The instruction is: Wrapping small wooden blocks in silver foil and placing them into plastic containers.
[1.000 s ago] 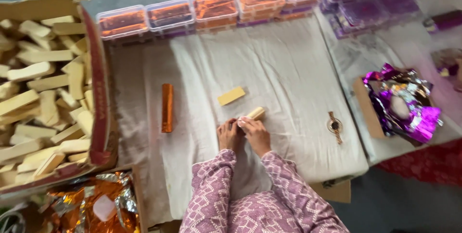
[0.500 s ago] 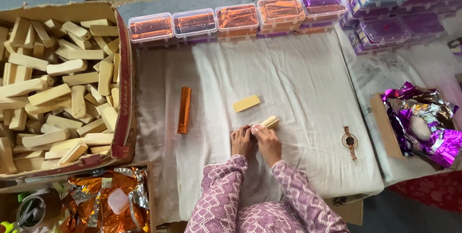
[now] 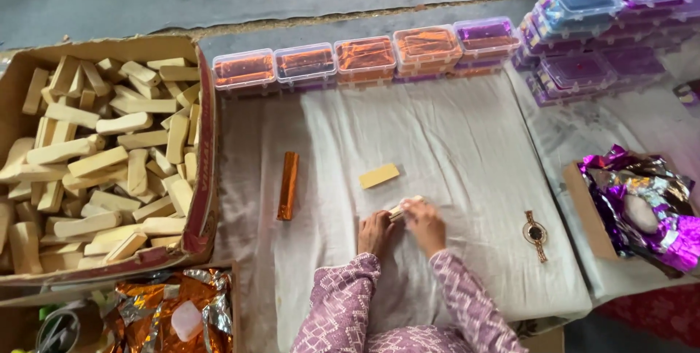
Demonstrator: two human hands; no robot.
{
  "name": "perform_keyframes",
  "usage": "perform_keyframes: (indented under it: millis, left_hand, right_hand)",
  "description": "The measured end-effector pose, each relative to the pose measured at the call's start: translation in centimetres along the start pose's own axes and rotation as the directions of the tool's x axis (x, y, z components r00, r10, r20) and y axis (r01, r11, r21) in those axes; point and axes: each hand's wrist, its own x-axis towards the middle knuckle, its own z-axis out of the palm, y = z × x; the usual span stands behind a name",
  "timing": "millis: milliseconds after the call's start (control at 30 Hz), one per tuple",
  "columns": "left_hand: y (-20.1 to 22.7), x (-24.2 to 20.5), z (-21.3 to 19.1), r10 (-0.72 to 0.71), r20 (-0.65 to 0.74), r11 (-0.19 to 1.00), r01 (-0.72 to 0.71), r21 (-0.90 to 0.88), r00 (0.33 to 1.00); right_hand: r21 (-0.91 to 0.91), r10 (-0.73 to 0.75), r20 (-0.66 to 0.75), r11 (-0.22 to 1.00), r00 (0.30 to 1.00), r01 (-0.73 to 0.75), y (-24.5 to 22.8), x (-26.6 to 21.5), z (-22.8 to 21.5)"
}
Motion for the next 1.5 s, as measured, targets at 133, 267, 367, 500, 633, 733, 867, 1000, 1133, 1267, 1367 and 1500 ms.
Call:
perform_keyframes:
  millis: [133,267,367,500,633,733,867,1000,1133,1267,1367,1500]
  left_hand:
    - [-3.5,-1.6,4.7,-0.056,-0.091,0.996,0.05,-0.074,0.994]
    - [-0.1,-0.2,0.3,0.021,-0.157,0.996,-0.035,-0.087,0.987]
    - [0.6,-0.2,0.0,0.077,-0.17,0.992,-0.094,-0.09,0.982]
    - [-0.2,-0.5,0.9,0.088,-0.126,0.994,-0.095,-0.045,0.988]
    - [-0.4,-0.7,1.3,-0.017,0.003,0.997,0.017,-0.077,1.0]
    - [-0.8,-0.9,1.6,-0.003,-0.033,0.994,0.0,-0.106,0.999]
    - [0.4,-0.7,0.2,-0.001,-0.075,0.992,-0.009,-0.128,0.997]
    - [1.5,0.0,-1.4,0.04,-0.171,0.991,-0.061,-0.12,0.984]
    - [0.3,-0.3,0.2,0.057,-0.153,0.989,-0.077,-0.13,0.987]
    - [-0.9,-0.6,1.6,0.075,-0.125,0.996,-0.081,-0.042,0.989]
    - [0.4,-0.5,0.0,0.053,-0.107,0.997,-0.059,-0.056,0.993]
    - [0.6,-0.3,-0.1,0.006,-0.087,0.998,-0.01,-0.054,0.996]
  right_hand:
    - [0.083,0.014,0.123,0.996,0.992,-0.025,-2.9,-2.1,2.0]
    - [0.008,-0.053,0.1,0.999,0.994,0.052,-2.3,-0.3,-0.5]
    - [0.022,0.048,0.076,0.999,0.996,-0.05,-0.8,0.8,-2.8]
    - [0.024,0.076,-0.102,0.997,0.992,-0.074,-0.2,0.0,-2.0]
    - [-0.085,0.074,0.004,0.994,0.997,-0.074,-2.1,-2.2,0.6]
    - [0.029,-0.086,-0.038,0.996,0.996,0.087,-4.0,-1.8,-1.5]
    - [0.053,0.141,0.105,0.988,0.984,-0.147,-1.1,0.1,-2.6]
    - [0.082,0.043,-0.13,0.996,0.991,-0.032,0.7,0.9,-0.1]
    - [-0.058,0.089,-0.064,0.994,0.994,-0.093,-0.3,-1.7,2.7]
    - [0.011,0.051,0.114,0.999,0.992,-0.052,-2.7,-1.4,-0.2]
    - [0.023,0.169,0.169,0.984,0.971,-0.175,-0.1,-0.2,-0.3]
    - [-0.016,0.036,-0.102,0.999,0.994,-0.038,1.1,0.8,-1.0]
